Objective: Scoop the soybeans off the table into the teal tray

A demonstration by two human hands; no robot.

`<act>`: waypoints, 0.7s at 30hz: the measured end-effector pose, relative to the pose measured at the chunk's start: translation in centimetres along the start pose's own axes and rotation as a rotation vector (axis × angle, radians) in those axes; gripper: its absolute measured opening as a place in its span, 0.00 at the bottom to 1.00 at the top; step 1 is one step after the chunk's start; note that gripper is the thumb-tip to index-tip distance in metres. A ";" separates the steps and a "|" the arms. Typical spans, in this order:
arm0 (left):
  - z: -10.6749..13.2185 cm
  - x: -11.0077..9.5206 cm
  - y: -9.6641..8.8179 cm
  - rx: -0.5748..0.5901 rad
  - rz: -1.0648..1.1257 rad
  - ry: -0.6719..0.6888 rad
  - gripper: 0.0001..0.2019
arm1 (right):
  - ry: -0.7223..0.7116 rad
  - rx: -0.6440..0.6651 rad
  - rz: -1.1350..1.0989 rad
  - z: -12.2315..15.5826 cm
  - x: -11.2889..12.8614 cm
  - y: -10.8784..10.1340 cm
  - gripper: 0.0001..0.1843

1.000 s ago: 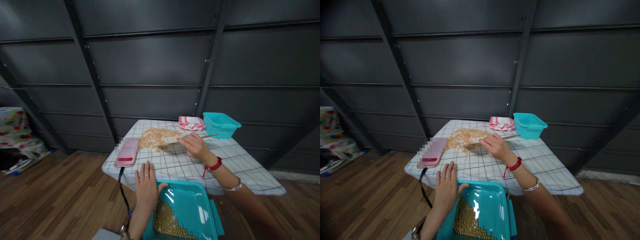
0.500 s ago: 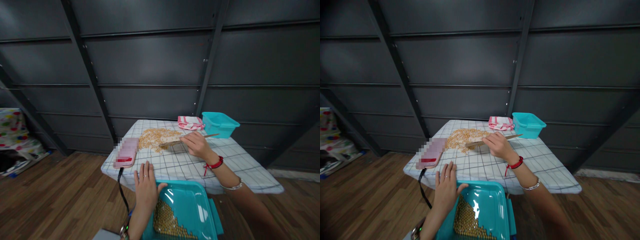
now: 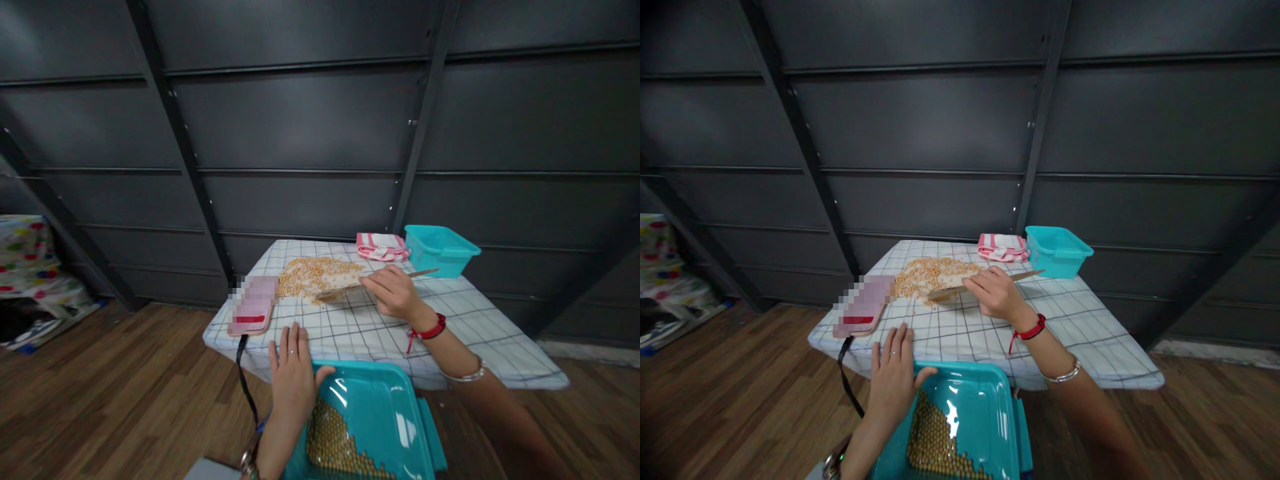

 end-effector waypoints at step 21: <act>0.0 -0.1 -0.2 -0.040 -0.017 0.006 0.40 | -0.024 0.038 0.019 -0.1 0.2 0.1 0.18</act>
Point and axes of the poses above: each hand's wrist, its own z-axis away from the middle knuckle, its own y-axis out of the palm, x = y × z, the point moved 5 cm from there along -z, towards the middle knuckle
